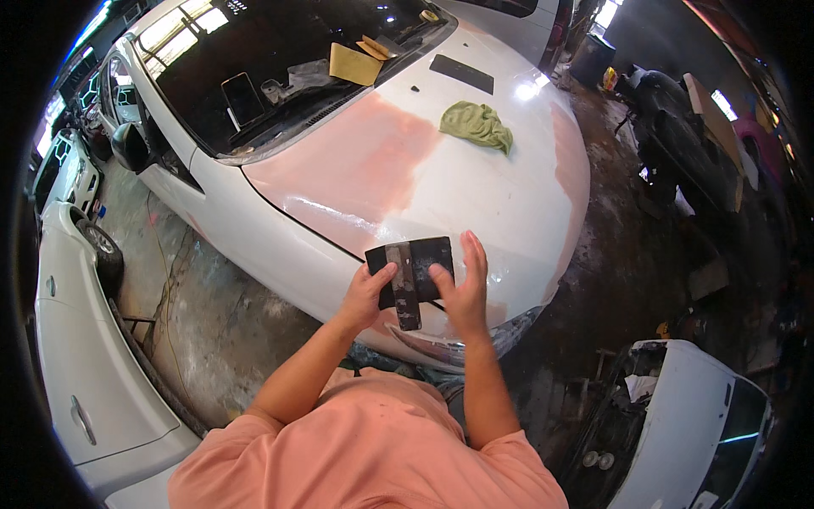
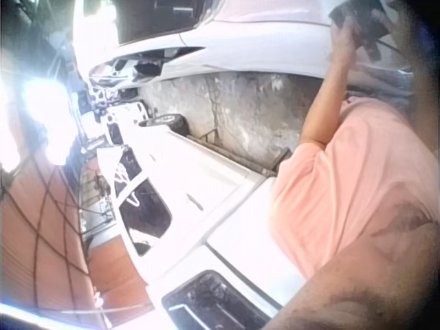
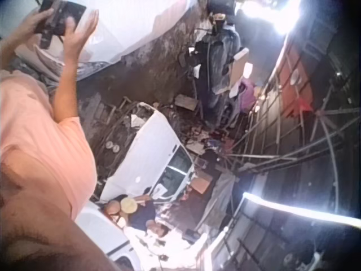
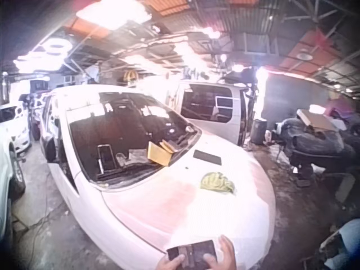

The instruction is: The person sands the hood of a white car using a sanding block and sandpaper, dips the sandpaper into a bucket of water, and wipes the panel with a cloth.

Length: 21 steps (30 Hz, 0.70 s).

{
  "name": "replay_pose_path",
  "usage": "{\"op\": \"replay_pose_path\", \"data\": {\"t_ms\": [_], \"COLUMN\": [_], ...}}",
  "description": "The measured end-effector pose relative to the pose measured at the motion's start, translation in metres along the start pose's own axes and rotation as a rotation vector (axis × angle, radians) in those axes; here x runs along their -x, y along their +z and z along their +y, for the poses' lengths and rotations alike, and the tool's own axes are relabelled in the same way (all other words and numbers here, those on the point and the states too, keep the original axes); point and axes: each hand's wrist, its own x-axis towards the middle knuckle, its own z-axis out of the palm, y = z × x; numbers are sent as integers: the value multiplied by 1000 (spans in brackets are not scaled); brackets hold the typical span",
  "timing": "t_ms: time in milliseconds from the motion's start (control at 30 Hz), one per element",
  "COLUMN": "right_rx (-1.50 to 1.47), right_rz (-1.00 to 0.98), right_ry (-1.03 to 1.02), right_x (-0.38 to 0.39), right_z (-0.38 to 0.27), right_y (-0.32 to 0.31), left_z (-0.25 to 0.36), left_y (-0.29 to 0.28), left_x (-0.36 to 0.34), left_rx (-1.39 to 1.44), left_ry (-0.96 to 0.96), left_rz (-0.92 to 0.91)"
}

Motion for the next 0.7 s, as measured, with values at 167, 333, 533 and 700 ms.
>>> {"op": "replay_pose_path", "data": {"t_ms": [167, 333, 533, 700], "right_rx": [-847, 166, 643, 464], "right_rz": [-580, -407, -260, -227], "right_ry": [639, -185, -436, -354], "right_x": [-19, -11, -4, -4], "right_z": [14, -47, -45, -22], "right_y": [-2, 20, 50, 58], "left_z": [3, 8, 1, 15], "left_y": [3, 10, -10, -33], "left_x": [-2, -19, -28, -14], "left_rx": [-36, -614, -933, -1517], "left_ry": [-5, 255, 325, 420], "left_rz": [27, 182, 151, -166]}}
